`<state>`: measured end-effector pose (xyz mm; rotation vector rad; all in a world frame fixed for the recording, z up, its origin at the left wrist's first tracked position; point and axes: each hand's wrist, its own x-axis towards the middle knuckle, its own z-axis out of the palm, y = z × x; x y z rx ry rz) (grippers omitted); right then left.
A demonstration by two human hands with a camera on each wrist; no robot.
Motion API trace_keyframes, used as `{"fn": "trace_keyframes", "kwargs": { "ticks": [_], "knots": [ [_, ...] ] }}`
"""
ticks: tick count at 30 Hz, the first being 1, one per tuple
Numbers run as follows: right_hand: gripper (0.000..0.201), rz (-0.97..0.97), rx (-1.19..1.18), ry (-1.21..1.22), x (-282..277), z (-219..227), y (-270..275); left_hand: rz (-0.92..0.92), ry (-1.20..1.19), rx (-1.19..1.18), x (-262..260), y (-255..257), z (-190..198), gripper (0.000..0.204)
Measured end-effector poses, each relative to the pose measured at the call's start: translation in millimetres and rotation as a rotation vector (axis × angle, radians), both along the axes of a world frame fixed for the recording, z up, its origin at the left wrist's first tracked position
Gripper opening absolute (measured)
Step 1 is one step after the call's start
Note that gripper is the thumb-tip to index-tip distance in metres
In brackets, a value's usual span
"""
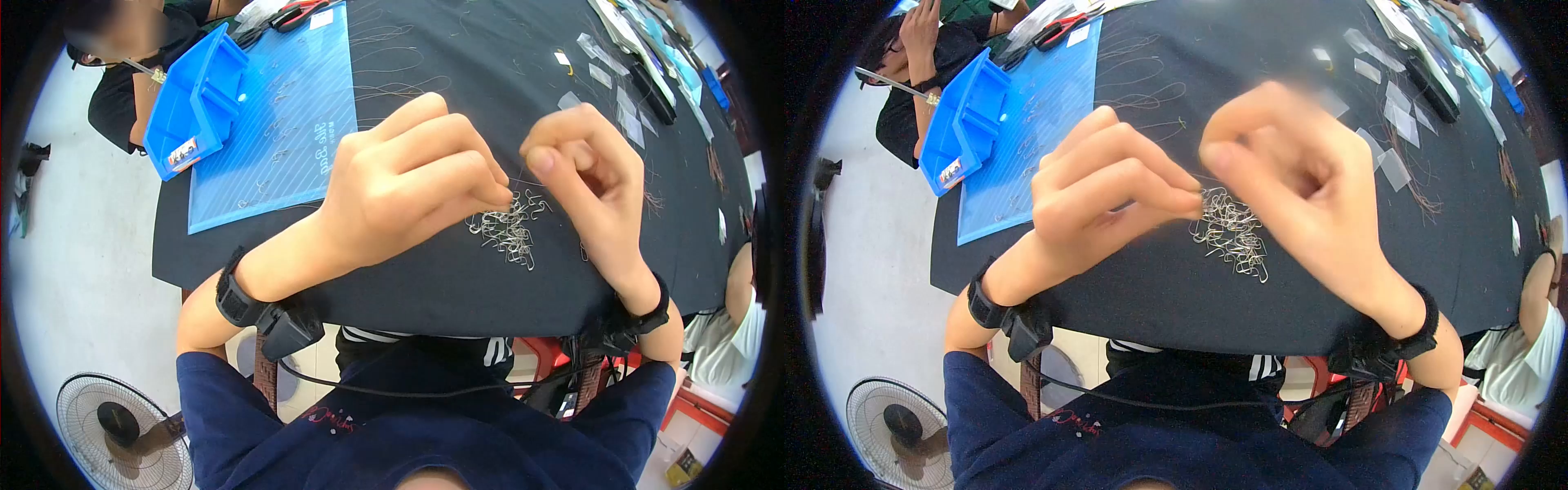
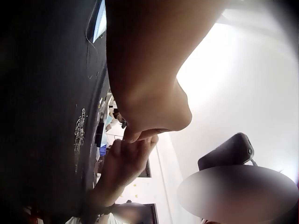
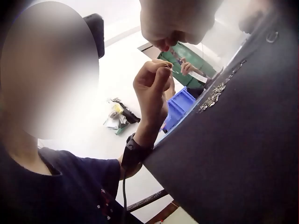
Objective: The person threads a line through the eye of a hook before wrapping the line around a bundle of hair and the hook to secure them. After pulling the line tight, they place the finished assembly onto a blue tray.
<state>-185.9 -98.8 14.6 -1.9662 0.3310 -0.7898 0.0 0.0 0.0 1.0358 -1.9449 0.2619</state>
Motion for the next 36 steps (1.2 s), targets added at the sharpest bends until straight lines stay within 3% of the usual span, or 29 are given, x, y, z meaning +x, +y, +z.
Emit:
{"fn": "trace_keyframes", "kwargs": {
  "ticks": [5, 8, 11, 15, 16, 19, 21, 25, 28, 34, 36],
  "knots": [
    [0.007, 0.013, 0.166, -0.067, 12.6, -9.3, -0.5, -0.028, 0.013, -0.021, -1.8, 4.4, 4.8, 0.021],
    [0.007, 0.064, 0.152, 0.027, 13.6, -12.1, 3.8, -0.079, 0.039, -0.089, -1.5, 4.6, 11.7, 0.02],
    [0.007, 0.137, 0.197, 0.086, 12.0, -14.1, 3.3, -0.137, 0.269, 0.076, 3.1, 6.7, 8.1, 0.016],
    [0.009, 0.095, 0.218, 0.055, 16.2, -18.4, 0.6, -0.289, 0.851, 0.214, 4.6, 1.0, 2.7, 0.011],
    [0.009, 0.107, 0.185, 0.027, 17.9, -23.6, -2.9, -0.173, 0.799, 0.22, 8.8, 2.7, 8.7, 0.019],
    [0.01, 0.12, 0.186, -0.031, 18.9, -29.1, -8.1, -0.087, 0.881, 0.173, 21.7, 0.5, 10.0, 0.024],
    [0.012, 0.108, 0.317, -0.041, 16.8, -18.5, -0.7, -0.057, 0.91, 0.138, 25.3, -0.2, 13.3, 0.024],
    [0.017, 0.144, 0.067, 0.205, 11.3, -5.3, 3.0, -0.1, 1.015, 0.103, 32.9, -3.1, 13.0, 0.016],
    [0.019, 0.153, -0.375, 0.119, 16.2, -10.3, 3.4, -0.067, 1.024, 0.118, 28.3, -3.1, 12.3, 0.018],
    [0.017, 0.164, -0.408, 0.249, 12.5, -14.5, 2.0, -0.08, 0.933, 0.261, 19.2, 0.4, 11.0, 0.02],
    [0.015, 0.148, -0.445, 0.291, 11.6, -20.0, -1.9, -0.253, 0.922, 0.425, 18.0, 2.9, 14.1, 0.017]
  ]
}}
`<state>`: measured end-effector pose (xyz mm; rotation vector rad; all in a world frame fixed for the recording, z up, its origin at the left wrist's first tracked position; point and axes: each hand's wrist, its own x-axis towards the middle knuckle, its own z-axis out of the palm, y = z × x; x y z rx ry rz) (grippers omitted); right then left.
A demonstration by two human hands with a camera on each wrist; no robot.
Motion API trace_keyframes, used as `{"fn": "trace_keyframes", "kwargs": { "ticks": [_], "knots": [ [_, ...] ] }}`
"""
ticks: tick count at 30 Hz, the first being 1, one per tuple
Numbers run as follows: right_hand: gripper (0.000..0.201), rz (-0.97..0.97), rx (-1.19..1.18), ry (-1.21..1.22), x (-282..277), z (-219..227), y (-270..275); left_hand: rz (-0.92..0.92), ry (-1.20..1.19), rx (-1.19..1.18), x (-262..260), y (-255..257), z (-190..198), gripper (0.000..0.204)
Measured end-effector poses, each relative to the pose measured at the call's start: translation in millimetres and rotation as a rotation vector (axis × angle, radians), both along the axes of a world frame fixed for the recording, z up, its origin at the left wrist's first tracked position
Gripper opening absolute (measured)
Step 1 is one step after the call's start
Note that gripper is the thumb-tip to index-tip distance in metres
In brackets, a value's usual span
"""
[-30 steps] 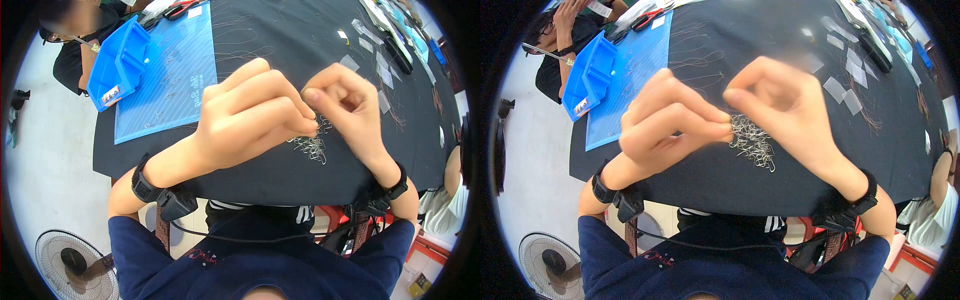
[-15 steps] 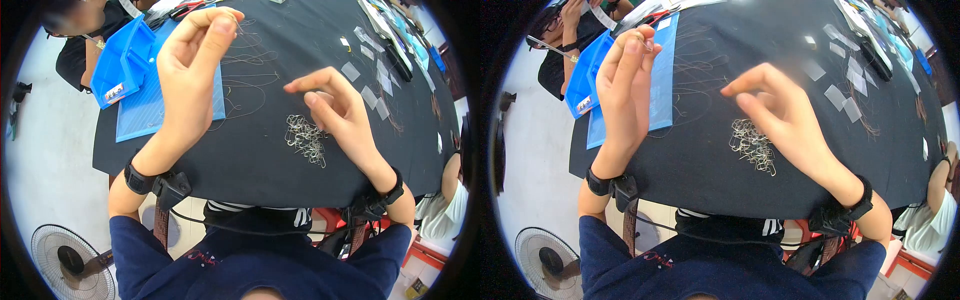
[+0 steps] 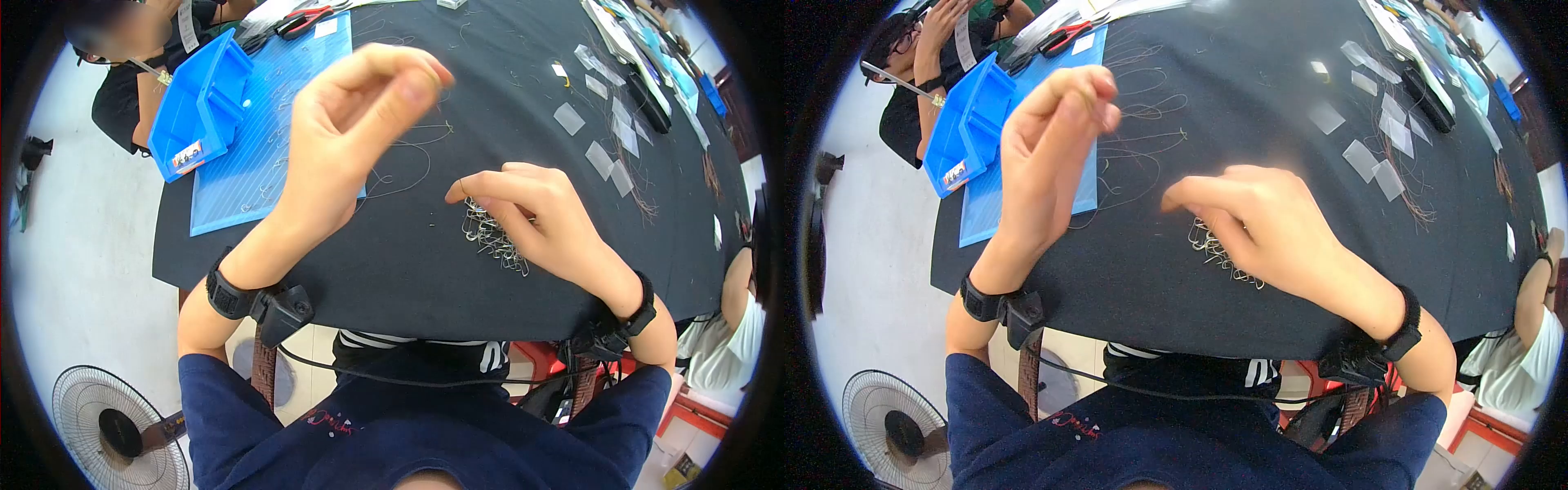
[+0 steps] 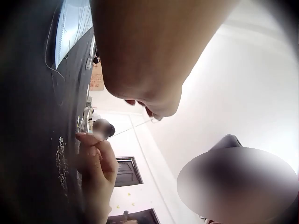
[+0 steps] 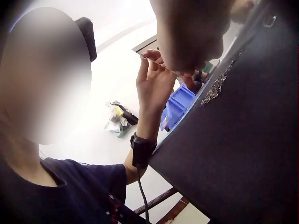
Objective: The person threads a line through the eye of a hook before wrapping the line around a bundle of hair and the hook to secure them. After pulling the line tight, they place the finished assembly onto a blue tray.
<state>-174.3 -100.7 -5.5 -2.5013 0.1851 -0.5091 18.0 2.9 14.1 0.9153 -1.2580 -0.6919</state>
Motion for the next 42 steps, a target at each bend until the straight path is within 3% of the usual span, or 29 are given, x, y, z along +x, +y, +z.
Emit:
{"fn": "trace_keyframes", "kwargs": {
  "ticks": [3, 6, 7, 9, 12, 13, 15, 19, 22, 23, 26, 29, 37, 42],
  "knots": [
    [0.013, -0.122, 0.048, -0.014, -1.0, 2.6, -6.3, -0.255, -0.019, 0.104, -4.1, 2.7, 3.5, 0.023],
    [0.013, -0.242, 0.157, -0.163, -0.9, 2.8, -31.1, -0.344, -0.286, 0.154, -4.8, -1.1, 2.8, 0.018],
    [0.013, -0.29, 0.196, -0.186, -4.0, 7.5, -39.2, -0.378, -0.276, 0.203, -7.2, -1.3, -0.1, 0.013],
    [0.014, -0.293, 0.181, -0.208, -8.3, 20.6, -42.1, -0.453, -0.166, 0.354, -12.5, -0.3, -4.0, 0.005],
    [0.014, -0.241, -0.018, -0.24, -9.5, 18.0, -49.5, -0.474, -0.305, 0.334, -13.9, -0.6, -3.5, 0.005],
    [0.015, -0.199, -0.092, -0.242, -9.6, 16.8, -53.2, -0.451, -0.331, 0.273, -14.3, -1.4, -3.9, 0.005],
    [0.017, -0.222, 0.035, -0.471, 2.0, 8.3, -51.5, -0.407, -0.381, 0.15, -14.2, -2.9, -6.3, 0.006],
    [0.021, -0.232, 0.054, -0.633, 0.9, 7.9, -49.6, -0.234, -0.26, 0.099, -13.2, -2.0, -6.2, 0.005],
    [0.019, -0.018, 0.394, -0.276, -8.7, 17.7, -34.1, -0.096, -0.334, 0.018, -12.7, -1.9, -6.8, 0.002],
    [0.019, -0.017, 0.408, -0.234, -7.1, 20.1, -23.4, -0.051, -0.347, 0.001, -13.0, -1.6, -7.4, 0.002],
    [0.023, 0.113, 0.304, -0.289, -0.6, 8.6, -13.0, 0.028, -0.394, -0.064, -13.3, -0.9, -6.6, 0.006],
    [0.026, 0.113, 0.365, -0.296, 0.4, 4.7, -2.3, 0.122, -0.701, -0.24, -8.6, -0.7, 1.2, 0.011],
    [0.013, -0.033, 0.514, -0.372, 0.0, 3.8, 7.7, 0.18, -0.747, -0.292, -10.3, -0.9, 0.5, 0.015],
    [0.008, -0.049, 0.445, -0.437, 1.3, 2.0, 4.5, 0.19, -0.779, -0.311, -9.4, -0.5, 0.9, 0.015]
  ]
}}
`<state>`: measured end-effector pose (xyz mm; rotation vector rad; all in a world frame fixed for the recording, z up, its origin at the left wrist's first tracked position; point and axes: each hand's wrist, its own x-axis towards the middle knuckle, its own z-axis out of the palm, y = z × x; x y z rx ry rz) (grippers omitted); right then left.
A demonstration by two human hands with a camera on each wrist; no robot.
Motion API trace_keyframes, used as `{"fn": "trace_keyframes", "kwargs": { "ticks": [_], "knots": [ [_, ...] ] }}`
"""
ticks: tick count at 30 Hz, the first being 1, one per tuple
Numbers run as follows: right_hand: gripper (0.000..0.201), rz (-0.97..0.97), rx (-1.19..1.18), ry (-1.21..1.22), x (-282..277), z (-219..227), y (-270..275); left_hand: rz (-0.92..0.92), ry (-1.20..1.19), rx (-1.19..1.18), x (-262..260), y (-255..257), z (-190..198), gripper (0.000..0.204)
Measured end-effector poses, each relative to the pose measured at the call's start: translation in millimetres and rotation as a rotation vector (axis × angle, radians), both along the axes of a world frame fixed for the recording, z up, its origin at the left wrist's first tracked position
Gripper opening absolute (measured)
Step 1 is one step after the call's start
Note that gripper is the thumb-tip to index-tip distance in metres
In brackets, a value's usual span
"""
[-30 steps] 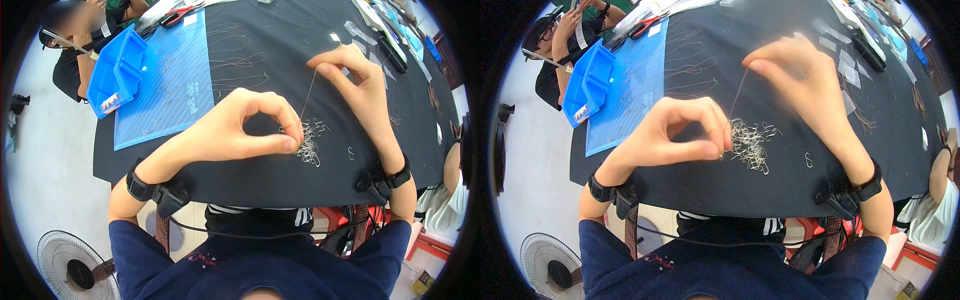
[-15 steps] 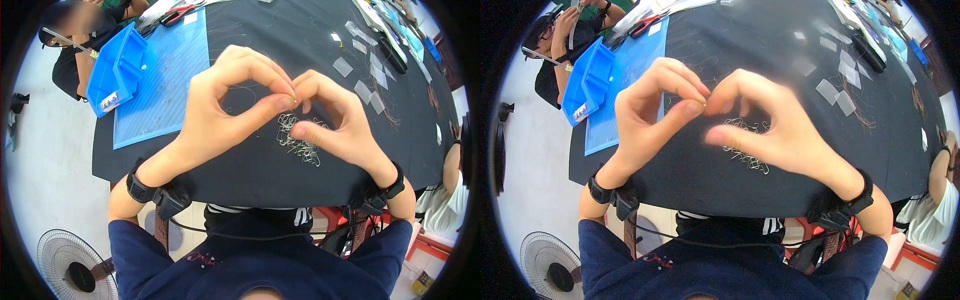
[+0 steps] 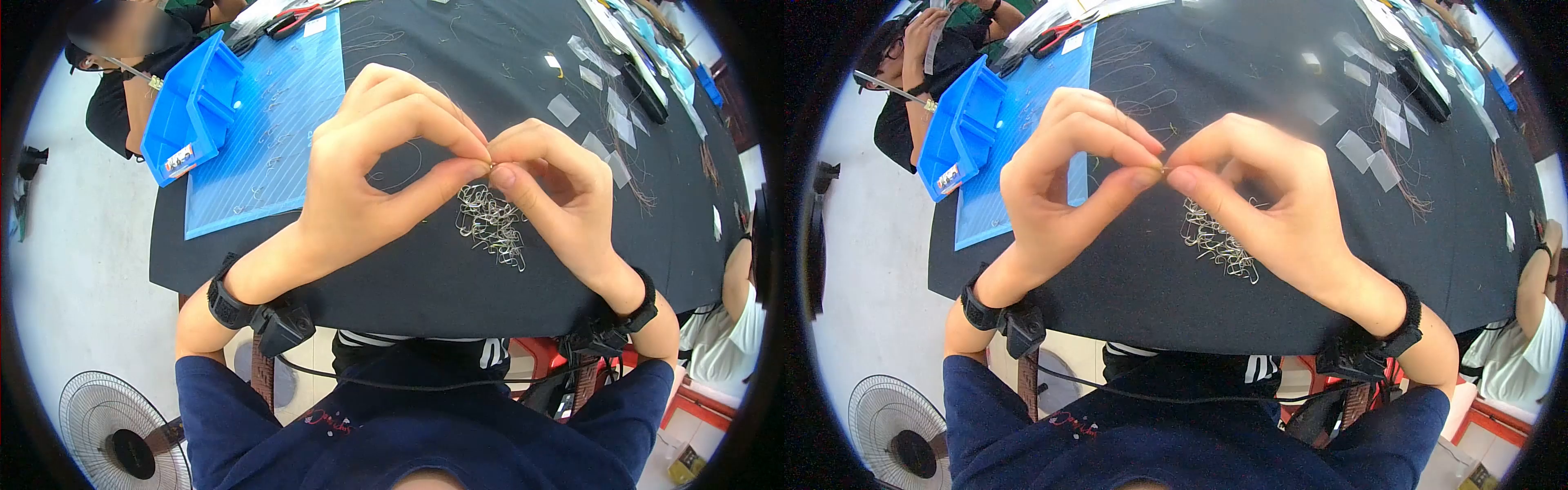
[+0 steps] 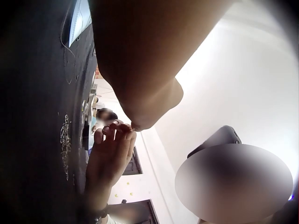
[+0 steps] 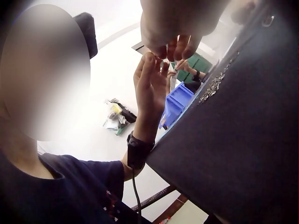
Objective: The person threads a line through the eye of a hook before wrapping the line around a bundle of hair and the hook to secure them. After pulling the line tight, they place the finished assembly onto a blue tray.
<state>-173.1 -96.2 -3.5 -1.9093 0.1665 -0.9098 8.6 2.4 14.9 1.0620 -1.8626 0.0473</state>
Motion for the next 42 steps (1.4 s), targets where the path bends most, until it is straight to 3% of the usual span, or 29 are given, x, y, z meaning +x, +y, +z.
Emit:
{"fn": "trace_keyframes", "kwargs": {
  "ticks": [7, 11, 14, 17, 18, 21, 26, 32, 42],
  "knots": [
    [0.002, -0.018, -0.29, 0.009, -1.6, 7.3, -0.3, 0.005, 0.085, 0.056, -1.2, 1.1, -4.8, 0.014],
    [0.003, -0.038, -0.219, 0.037, -3.1, 8.3, -5.8, 0.027, 0.114, 0.066, -1.1, -0.1, -6.8, 0.009],
    [0.007, -0.09, -0.205, -0.005, -2.9, 9.6, -16.9, 0.071, 0.302, 0.126, 9.0, -4.3, -7.9, 0.005],
    [0.007, -0.214, -0.103, 0.174, -16.3, 25.1, -37.6, 0.143, 0.655, 0.175, 20.9, -11.2, -8.1, 0.011],
    [0.01, -0.229, -0.125, 0.13, -18.1, 23.6, -49.2, 0.14, 0.743, 0.182, 26.4, -14.7, -9.2, 0.015],
    [0.015, -0.31, -0.172, 0.064, -26.0, 19.4, -90.4, 0.228, 0.832, 0.139, 49.4, -24.5, -12.5, 0.02],
    [0.019, -0.473, -0.052, -0.124, -45.1, 21.0, -147.7, 0.391, 0.818, 0.216, 90.0, -27.5, -18.9, 0.028],
    [0.02, -0.512, -0.025, -0.309, -68.2, 22.1, -189.8, 0.363, 0.862, 0.176, 107.6, -32.1, -25.3, 0.027],
    [0.012, -0.732, 0.158, -0.394, -96.7, 19.1, -230.8, 0.43, 0.909, 0.159, 95.6, -33.1, -19.4, 0.026]
  ]
}}
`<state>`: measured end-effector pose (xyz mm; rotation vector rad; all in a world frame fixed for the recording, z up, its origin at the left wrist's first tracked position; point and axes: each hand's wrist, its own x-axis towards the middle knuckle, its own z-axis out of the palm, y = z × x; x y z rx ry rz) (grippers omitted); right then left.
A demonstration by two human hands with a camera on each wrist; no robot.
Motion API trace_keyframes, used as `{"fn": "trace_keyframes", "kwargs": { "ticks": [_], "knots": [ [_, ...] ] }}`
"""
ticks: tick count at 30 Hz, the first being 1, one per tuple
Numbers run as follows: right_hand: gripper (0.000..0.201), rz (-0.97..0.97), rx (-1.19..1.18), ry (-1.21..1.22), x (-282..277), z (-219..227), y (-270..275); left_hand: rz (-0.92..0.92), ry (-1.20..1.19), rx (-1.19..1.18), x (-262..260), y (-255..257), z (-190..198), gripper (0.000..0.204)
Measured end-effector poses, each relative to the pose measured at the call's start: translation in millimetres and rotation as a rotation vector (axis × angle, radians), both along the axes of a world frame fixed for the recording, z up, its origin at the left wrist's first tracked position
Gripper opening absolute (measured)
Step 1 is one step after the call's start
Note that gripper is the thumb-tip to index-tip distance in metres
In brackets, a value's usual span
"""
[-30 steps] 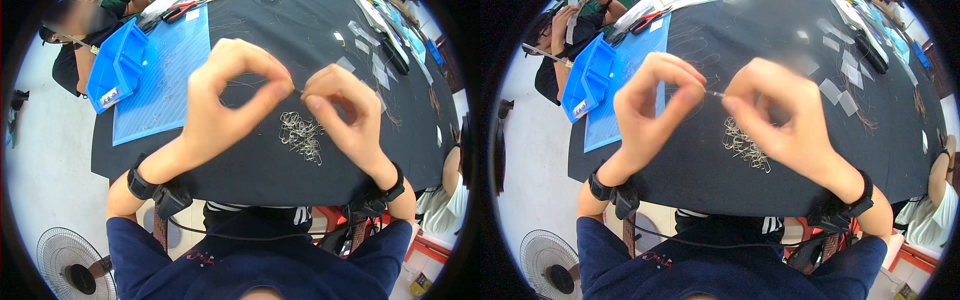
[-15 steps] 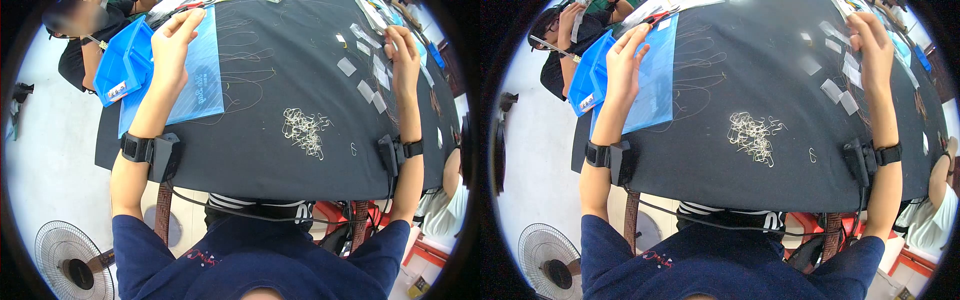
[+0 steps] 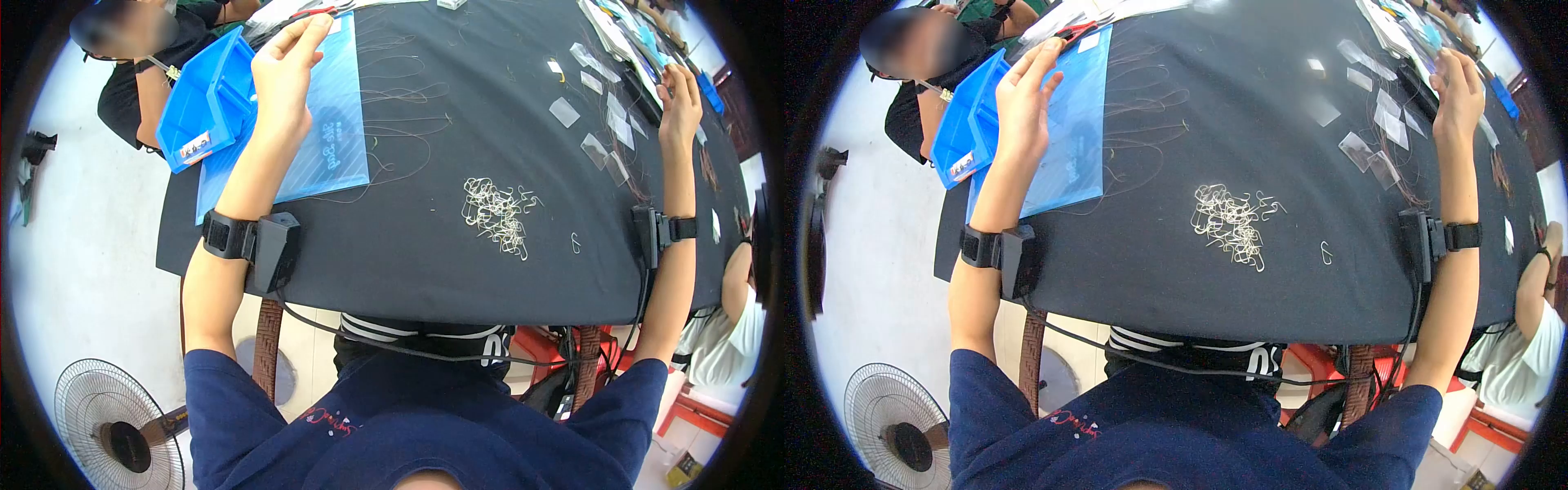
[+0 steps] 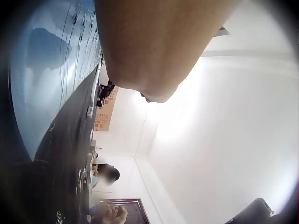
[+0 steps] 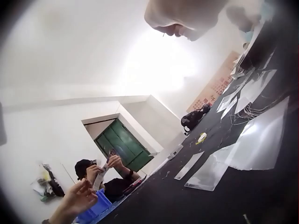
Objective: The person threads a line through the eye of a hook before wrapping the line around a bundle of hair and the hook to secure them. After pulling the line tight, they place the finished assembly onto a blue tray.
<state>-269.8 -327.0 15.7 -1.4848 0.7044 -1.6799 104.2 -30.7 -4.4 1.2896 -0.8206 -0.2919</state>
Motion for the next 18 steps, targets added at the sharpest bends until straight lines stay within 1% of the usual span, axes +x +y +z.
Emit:
{"fn": "trace_keyframes", "kwargs": {
  "ticks": [8, 11, 18],
  "knots": [
    [0.013, 0.035, -0.001, 0.007, 0.3, -1.5, -0.3, 0.032, 0.015, -0.019, 0.0, -2.0, -3.9, 0.024],
    [0.015, 0.028, 0.008, -0.015, -0.8, -1.3, -1.8, 0.042, -0.016, -0.069, -5.9, -2.5, -4.1, 0.027],
    [0.021, -0.041, 0.014, -0.116, -12.1, -2.4, -11.0, -0.055, -0.121, -0.027, -15.0, 0.5, -6.7, 0.026]
  ]
}}
